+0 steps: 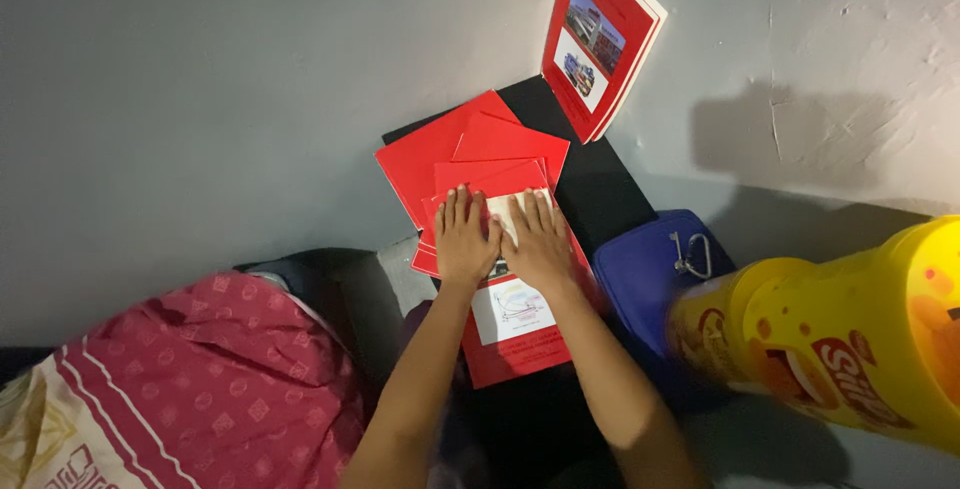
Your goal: Wiping and cleaning several red folders with a white cloth.
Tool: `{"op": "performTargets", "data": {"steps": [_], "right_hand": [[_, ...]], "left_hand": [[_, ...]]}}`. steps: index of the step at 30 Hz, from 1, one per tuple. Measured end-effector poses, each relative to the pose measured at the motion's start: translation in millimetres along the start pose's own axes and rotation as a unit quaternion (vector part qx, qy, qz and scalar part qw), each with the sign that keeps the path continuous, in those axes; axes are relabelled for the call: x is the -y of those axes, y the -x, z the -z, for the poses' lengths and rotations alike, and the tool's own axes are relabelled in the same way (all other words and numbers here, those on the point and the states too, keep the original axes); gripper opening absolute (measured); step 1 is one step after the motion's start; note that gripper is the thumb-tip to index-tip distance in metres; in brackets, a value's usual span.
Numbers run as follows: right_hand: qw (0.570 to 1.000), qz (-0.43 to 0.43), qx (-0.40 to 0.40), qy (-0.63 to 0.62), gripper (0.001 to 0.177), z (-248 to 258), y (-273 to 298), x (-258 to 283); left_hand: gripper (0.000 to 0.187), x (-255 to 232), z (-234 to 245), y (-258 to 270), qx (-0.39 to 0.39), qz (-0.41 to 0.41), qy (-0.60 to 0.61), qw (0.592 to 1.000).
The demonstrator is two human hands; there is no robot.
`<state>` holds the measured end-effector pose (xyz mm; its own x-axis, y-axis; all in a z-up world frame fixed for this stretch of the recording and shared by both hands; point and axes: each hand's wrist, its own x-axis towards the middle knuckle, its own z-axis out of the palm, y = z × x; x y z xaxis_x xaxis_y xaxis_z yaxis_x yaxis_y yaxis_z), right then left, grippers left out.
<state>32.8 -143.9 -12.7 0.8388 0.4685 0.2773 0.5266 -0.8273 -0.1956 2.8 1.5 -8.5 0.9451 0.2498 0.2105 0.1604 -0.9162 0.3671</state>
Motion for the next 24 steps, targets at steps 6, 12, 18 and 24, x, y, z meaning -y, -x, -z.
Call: {"op": "performTargets", "data": {"steps": [6, 12, 18, 24], "right_hand": [[1.0, -0.024, -0.019, -0.005, 0.064, 9.0, 5.3, 7.1], [1.0, -0.001, -0.018, -0.007, 0.063, 10.5, 7.3, 2.3], [0.999, 0.038, 0.005, -0.014, 0.057, 19.9, 11.0, 2.7], [0.995, 0.069, -0.019, -0.069, 0.067, 21.7, 14.9, 1.1]], "left_hand": [[0.065, -2.7, 6.4, 0.6, 0.022, 0.013, 0.025, 0.999], [0.068, -2.9, 3.1, -0.4, 0.008, 0.005, -0.007, 1.0], [0.075, -6.2, 15.6, 1.9, 0.018, 0.001, 0.031, 0.999], [0.072, -5.6, 12.0, 1.3, 0.015, -0.001, 0.022, 1.0]]}}
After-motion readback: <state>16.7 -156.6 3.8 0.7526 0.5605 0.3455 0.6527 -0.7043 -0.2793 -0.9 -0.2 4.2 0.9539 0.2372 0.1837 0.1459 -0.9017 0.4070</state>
